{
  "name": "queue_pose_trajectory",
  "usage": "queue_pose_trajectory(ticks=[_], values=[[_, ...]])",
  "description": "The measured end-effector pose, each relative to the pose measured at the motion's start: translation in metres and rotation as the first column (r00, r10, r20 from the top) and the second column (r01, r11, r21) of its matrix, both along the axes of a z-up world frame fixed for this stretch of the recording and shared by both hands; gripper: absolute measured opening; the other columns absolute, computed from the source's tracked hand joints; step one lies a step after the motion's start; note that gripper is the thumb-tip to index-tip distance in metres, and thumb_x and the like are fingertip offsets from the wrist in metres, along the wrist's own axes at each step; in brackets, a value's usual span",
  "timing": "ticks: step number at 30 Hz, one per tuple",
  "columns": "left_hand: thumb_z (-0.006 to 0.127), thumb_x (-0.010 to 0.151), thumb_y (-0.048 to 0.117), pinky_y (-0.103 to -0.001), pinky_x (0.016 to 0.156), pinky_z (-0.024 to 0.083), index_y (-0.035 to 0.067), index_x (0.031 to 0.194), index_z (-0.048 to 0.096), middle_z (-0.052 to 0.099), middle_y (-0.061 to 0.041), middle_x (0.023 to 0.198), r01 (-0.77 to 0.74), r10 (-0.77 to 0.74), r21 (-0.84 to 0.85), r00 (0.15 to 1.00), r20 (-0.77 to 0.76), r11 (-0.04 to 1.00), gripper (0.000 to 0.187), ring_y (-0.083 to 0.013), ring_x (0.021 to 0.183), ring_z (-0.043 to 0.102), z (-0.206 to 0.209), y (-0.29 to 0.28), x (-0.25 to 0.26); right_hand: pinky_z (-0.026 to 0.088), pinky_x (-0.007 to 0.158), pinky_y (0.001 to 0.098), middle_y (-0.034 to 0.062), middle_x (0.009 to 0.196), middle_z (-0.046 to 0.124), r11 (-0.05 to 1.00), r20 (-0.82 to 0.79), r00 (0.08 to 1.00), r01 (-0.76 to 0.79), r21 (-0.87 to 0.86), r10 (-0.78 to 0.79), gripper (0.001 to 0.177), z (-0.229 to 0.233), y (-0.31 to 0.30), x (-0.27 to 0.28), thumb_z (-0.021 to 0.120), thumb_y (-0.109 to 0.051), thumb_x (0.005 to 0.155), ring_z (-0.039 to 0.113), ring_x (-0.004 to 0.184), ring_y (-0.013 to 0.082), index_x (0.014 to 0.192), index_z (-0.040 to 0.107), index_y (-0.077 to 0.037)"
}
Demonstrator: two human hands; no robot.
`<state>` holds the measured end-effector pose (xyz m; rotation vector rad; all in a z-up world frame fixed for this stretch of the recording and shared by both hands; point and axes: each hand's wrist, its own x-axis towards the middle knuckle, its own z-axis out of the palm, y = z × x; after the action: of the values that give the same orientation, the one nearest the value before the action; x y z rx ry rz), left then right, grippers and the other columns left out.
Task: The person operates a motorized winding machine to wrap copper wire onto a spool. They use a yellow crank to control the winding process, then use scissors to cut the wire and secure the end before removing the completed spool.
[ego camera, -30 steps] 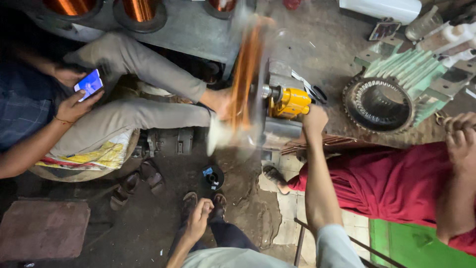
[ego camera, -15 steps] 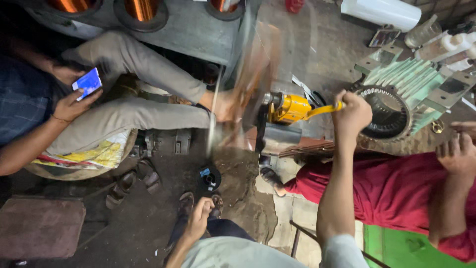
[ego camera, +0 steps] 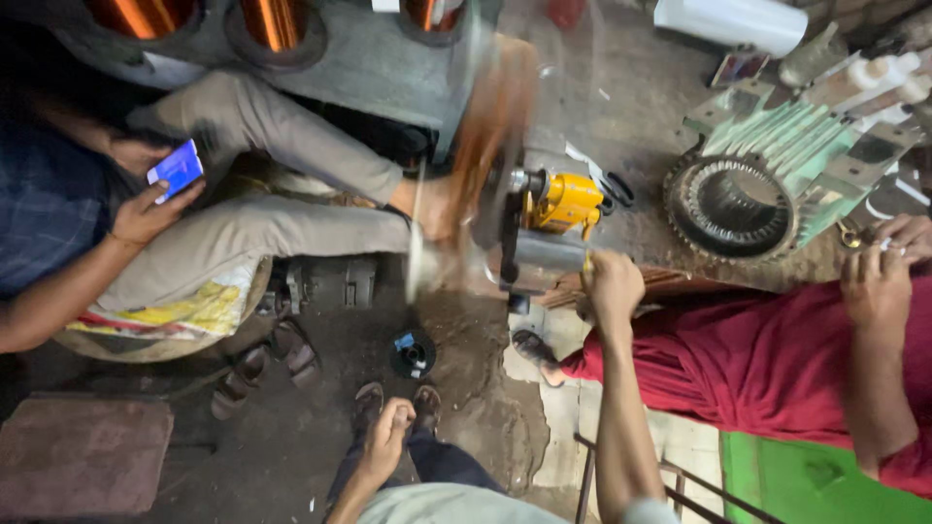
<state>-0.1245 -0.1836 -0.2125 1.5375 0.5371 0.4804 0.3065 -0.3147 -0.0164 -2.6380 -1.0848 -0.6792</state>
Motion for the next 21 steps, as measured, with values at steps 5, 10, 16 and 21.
queue_pose_trajectory(ticks=[5, 10, 16, 21], values=[[0.044, 0.107, 0.028, -0.03, 0.073, 0.051, 0.006, 0.101, 0.063, 0.064, -0.004, 0.084, -0.008, 0.005, -0.046, 0.997, -0.071, 0.999, 0.03, -0.0146, 0.078, 0.062, -0.005, 0.004, 0.015, 0.039, 0.066, 0.0448, 0.0061, 0.073, 0.059, 0.984, 0.301, 0.951, -0.109, 0.138, 0.063, 0.027, 0.092, -0.002, -0.019, 0.074, -0.012, 0.095, 0.057, 0.072, 0.0279, 0.072, 0.059, -0.013], [0.045, 0.108, 0.028, -0.03, 0.077, 0.053, 0.005, 0.101, 0.061, 0.063, -0.005, 0.087, -0.016, 0.01, -0.122, 0.999, -0.05, 0.992, 0.029, -0.0148, 0.081, 0.062, -0.004, 0.005, 0.029, 0.045, 0.064, 0.0427, 0.0098, 0.074, 0.062, 0.976, 0.306, 0.952, -0.047, 0.211, -0.02, 0.028, 0.108, 0.041, 0.081, 0.074, -0.018, 0.102, 0.062, 0.069, 0.0312, 0.076, 0.065, -0.013], [0.045, 0.107, 0.028, -0.03, 0.074, 0.054, 0.006, 0.099, 0.062, 0.066, -0.005, 0.085, -0.021, 0.013, -0.081, 0.996, -0.088, 0.996, 0.029, -0.0146, 0.08, 0.065, 0.001, 0.0, 0.014, 0.054, 0.057, 0.0463, 0.0149, 0.072, 0.069, 0.99, 0.059, 0.997, 0.04, 0.135, -0.048, 0.011, 0.015, 0.075, 0.157, 0.074, -0.025, 0.083, 0.069, 0.064, 0.0357, 0.087, 0.08, -0.017], [0.046, 0.106, 0.029, -0.031, 0.072, 0.053, 0.005, 0.099, 0.063, 0.065, -0.008, 0.083, -0.011, 0.005, -0.045, 0.991, -0.132, 0.999, 0.03, -0.0177, 0.076, 0.064, 0.005, -0.002, 0.0, 0.049, 0.06, 0.0492, 0.0136, 0.074, 0.068, 0.997, 0.085, 0.996, 0.014, -0.075, -0.007, 0.016, -0.035, 0.043, 0.085, 0.073, -0.028, 0.082, 0.067, 0.07, 0.0371, 0.077, 0.073, -0.013]])
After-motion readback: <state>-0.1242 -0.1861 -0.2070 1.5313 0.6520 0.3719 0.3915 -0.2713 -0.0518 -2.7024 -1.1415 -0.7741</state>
